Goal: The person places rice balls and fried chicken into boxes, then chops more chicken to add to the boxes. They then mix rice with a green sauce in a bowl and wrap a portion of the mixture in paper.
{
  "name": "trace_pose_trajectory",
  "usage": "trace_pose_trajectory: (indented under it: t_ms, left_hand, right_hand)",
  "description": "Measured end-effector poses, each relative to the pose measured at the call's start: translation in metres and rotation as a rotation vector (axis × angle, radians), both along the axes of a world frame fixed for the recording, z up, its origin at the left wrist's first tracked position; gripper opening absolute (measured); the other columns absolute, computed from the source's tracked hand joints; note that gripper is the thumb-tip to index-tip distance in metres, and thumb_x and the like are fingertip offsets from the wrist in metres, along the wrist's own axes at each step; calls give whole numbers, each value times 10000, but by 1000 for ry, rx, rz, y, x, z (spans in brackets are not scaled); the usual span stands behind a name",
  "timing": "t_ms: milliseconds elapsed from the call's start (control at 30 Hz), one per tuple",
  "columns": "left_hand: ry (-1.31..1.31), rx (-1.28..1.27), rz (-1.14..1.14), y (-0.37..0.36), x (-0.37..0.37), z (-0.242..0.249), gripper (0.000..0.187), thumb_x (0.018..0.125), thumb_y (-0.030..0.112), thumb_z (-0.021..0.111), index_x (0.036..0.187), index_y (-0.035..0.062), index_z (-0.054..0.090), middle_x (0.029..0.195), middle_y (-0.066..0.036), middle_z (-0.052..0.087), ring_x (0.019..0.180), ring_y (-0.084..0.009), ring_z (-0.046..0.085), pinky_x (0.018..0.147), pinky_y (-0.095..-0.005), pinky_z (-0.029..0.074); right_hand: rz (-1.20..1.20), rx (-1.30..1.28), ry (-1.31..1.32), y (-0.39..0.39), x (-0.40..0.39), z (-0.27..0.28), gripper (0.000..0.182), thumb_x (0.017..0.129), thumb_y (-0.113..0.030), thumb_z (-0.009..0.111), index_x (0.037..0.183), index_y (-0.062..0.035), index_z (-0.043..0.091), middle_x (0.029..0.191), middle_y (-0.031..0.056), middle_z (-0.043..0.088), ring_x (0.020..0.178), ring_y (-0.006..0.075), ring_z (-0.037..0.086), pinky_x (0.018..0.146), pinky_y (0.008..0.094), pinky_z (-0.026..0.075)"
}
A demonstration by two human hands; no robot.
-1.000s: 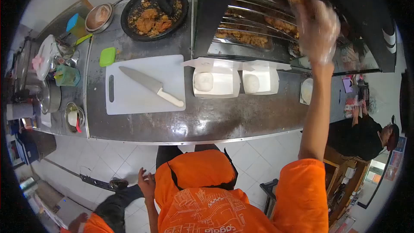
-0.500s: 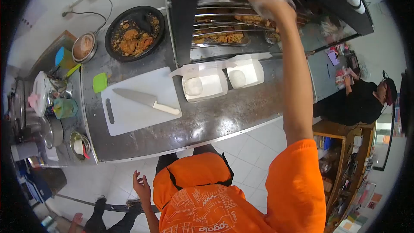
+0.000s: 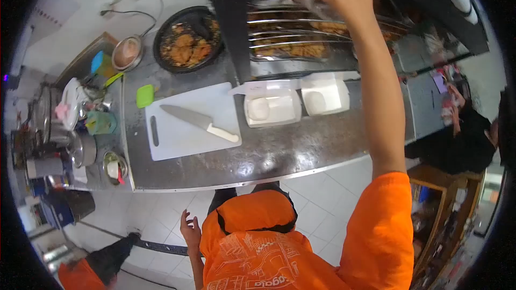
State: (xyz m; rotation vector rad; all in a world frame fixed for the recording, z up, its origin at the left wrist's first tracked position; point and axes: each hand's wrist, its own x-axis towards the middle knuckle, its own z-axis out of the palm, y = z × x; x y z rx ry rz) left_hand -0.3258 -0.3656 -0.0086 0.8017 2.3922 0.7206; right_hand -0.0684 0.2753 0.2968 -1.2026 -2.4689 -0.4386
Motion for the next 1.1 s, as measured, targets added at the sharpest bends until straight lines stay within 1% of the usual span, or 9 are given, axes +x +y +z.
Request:
trace_pose_trajectory:
  t_ms: [167,200,367,500,667,767,933,1033,1100]
  left_hand:
    - [9,46,11,9,12,5,484,903,64,636,1358,-5,487,1176,-179,646,810,-225,675,579,-310,493]
    - [18,45,5,9,14,4,481,902,65,638,1355,0,490,1177,-175,646,809,-229,676,579,-314,495]
    - [-5,71,13,15,23,2,475,891,46,644,1342,10,498,1179,-169,641,816,-241,672,602,-333,505]
    - [50,134,-3,12,26,-10,503,881,36,655,1356,11,488,1171,-177,637,829,-250,670,626,-329,524]
    - [-48,83,79,7,28,-21,513,877,34,659,1361,13,489,1169,-177,640,830,-254,669,642,-328,530]
    - [-30,122,29,3,17,-34,513,875,33,661,1360,16,494,1173,-176,640,828,-252,669,631,-323,525]
    - [-54,109,30,21,-1,-18,498,876,31,659,1350,19,507,1182,-173,639,836,-248,670,616,-321,516]
    - [-34,86,15,31,-16,-17,502,888,35,658,1364,32,500,1177,-165,648,876,-244,670,635,-313,537]
    - [-19,121,-4,29,-28,-23,487,895,43,647,1362,36,506,1186,-159,646,898,-243,666,646,-305,529]
  right_hand:
    - [-9,-10,-52,-36,-24,-12,298,974,-265,469,1137,-198,709,1087,157,691,997,392,664,899,494,540]
    - [-35,-57,-168,-48,-22,3,323,978,-159,465,1243,-107,642,1170,161,671,1040,347,665,921,464,554]
    - [33,12,-93,-29,1,5,360,922,-117,509,1265,-77,610,1252,176,618,1139,314,604,977,459,490]
    - [-41,90,342,-36,13,0,350,927,-77,522,1266,-21,581,1228,186,622,1114,313,620,953,445,527]
    - [-249,-322,1235,-45,15,0,344,933,-27,537,1268,49,545,1199,198,628,1081,313,639,922,428,574]
    - [44,-548,1979,-56,15,1,329,897,27,597,1203,125,527,1187,223,611,1070,313,638,912,428,603]
    - [283,-733,2331,-79,30,-21,308,945,-37,598,1228,71,539,1226,208,604,1114,299,623,962,397,573]
    - [468,-846,2228,-138,28,-23,369,967,-93,590,1289,69,514,1266,197,594,1155,282,606,1010,352,537]
    - [278,-796,2154,-179,15,-26,425,979,-135,581,1345,56,481,1299,192,577,1204,273,575,1055,353,498]
